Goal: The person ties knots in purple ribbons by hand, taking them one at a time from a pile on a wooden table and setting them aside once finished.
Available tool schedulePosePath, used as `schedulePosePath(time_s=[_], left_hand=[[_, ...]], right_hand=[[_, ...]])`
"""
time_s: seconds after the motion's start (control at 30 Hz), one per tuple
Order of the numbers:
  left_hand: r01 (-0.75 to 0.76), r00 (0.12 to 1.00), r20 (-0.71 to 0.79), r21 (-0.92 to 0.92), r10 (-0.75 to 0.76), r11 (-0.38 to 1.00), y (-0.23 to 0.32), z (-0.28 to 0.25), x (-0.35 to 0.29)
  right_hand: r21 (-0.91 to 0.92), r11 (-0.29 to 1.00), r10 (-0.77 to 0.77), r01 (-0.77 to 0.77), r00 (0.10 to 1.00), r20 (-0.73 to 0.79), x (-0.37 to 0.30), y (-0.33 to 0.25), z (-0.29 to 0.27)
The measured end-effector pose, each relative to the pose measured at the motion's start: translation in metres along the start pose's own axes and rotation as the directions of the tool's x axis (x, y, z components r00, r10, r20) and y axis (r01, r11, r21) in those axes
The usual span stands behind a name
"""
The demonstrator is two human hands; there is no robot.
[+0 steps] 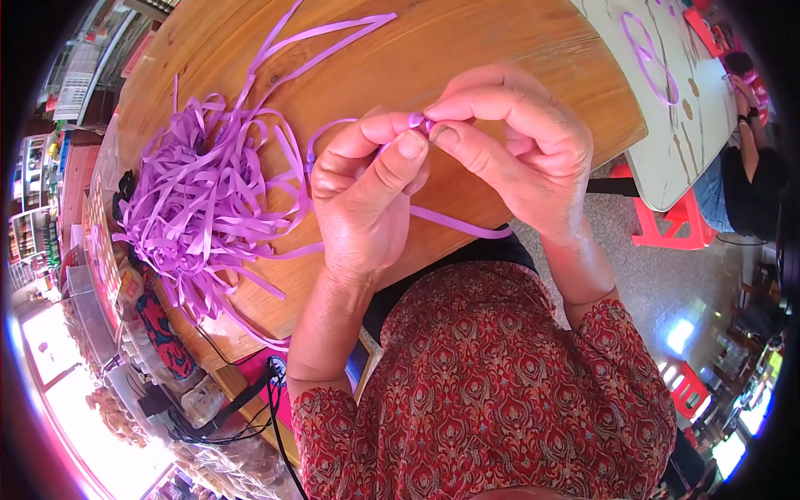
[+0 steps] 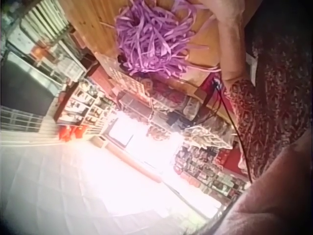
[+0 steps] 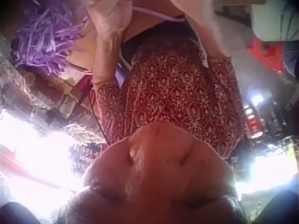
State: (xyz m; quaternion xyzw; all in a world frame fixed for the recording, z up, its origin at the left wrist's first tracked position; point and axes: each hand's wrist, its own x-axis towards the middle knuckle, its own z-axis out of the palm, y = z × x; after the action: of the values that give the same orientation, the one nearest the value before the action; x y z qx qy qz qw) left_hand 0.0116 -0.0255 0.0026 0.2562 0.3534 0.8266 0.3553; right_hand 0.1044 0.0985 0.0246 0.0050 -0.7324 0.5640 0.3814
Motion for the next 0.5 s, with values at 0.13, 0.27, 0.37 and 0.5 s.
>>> schedulePosePath(time_s=[0.13, 0.27, 0.37, 0.5], left_hand=[[-0.024, 1.000, -0.008, 0.017, 0.024, 1.000, -0.001, 0.002, 0.000], [0.067, 0.996, -0.057, -0.054, -0.070, 0.996, 0.000, 0.001, -0.001], [0.077, 0.994, -0.077, 0.044, -0.073, 0.996, 0.001, 0.008, -0.002], [0.078, 0.995, -0.075, 0.098, -0.071, 0.992, 0.000, 0.010, -0.003]], right_hand=[[-0.110, 0.991, -0.065, 0.070, 0.996, 0.053, 0.005, 0.005, -0.004], [-0.038, 0.999, -0.031, 0.032, 0.999, 0.034, 0.002, 0.006, -0.005], [0.224, 0.974, 0.049, -0.046, 0.999, -0.008, -0.002, 0.013, -0.004], [0.432, 0.896, 0.142, -0.105, 0.988, -0.054, -0.007, 0.020, -0.002]])
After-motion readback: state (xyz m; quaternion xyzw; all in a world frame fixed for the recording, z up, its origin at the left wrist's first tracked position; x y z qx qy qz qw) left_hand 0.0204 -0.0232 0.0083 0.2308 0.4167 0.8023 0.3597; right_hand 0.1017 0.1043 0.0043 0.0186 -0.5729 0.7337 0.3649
